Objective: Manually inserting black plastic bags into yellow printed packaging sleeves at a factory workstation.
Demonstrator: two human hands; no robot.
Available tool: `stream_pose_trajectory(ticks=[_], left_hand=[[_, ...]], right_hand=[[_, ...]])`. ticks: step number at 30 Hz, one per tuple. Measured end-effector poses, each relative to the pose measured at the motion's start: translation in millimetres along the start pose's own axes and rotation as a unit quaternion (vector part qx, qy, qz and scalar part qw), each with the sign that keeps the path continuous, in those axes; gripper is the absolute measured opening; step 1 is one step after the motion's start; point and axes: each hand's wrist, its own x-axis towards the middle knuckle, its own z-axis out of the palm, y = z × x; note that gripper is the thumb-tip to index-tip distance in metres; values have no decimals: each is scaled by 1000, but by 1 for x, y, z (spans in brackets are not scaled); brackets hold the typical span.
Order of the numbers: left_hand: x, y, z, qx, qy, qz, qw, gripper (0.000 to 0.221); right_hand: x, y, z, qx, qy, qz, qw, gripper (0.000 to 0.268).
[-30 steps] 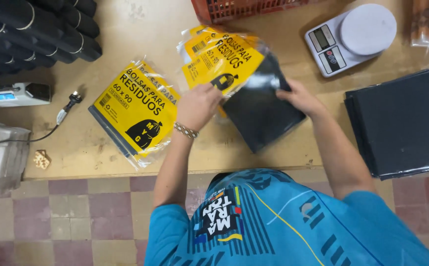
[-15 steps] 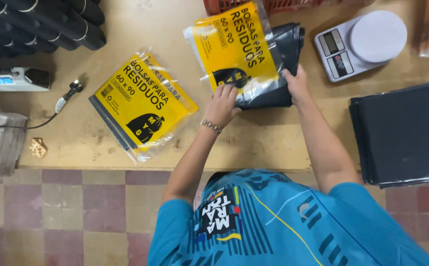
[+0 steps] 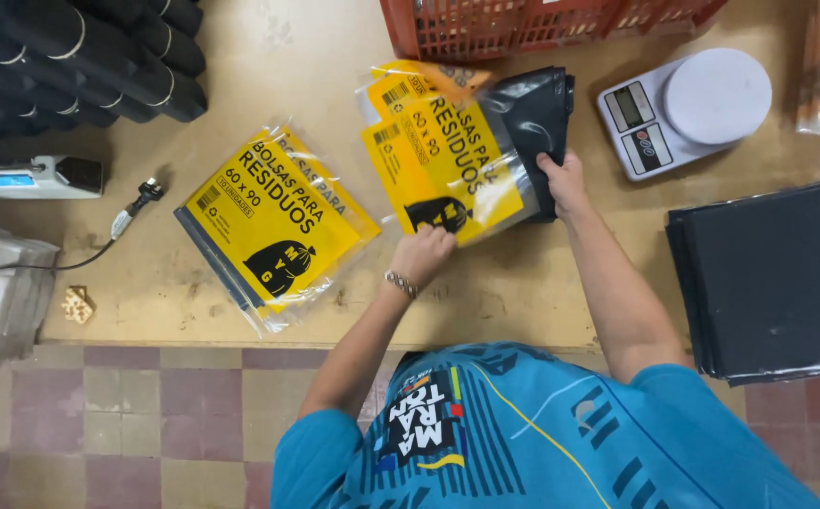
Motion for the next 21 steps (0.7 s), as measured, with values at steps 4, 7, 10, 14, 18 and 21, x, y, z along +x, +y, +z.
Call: stream_pose_trajectory(ticks=[4, 7, 10, 14, 18, 21], left_hand=[[-27, 35, -12, -8, -33, -5, 999, 12], [-35, 54, -26, 8, -42, -7, 999, 11], [4, 37, -66, -154, -266, -55, 950, 36], [71, -36, -66, -134, -255, -215, 933, 31], [109, -87, 11, 76, -17, -108, 991, 33], [129, -115, 64, 51, -58, -37, 996, 27]], right_hand=[[-4, -4, 16, 65, 7, 46, 997, 19], [-2, -1, 23, 42, 38, 40, 998, 19], [3, 0, 14, 6, 36, 27, 999, 18], [5, -7, -11, -61, -10, -19, 998, 16], [-7, -26, -36, -92, -63, -23, 993, 16], [-23, -45, -51, -105, -87, -16, 990, 17]])
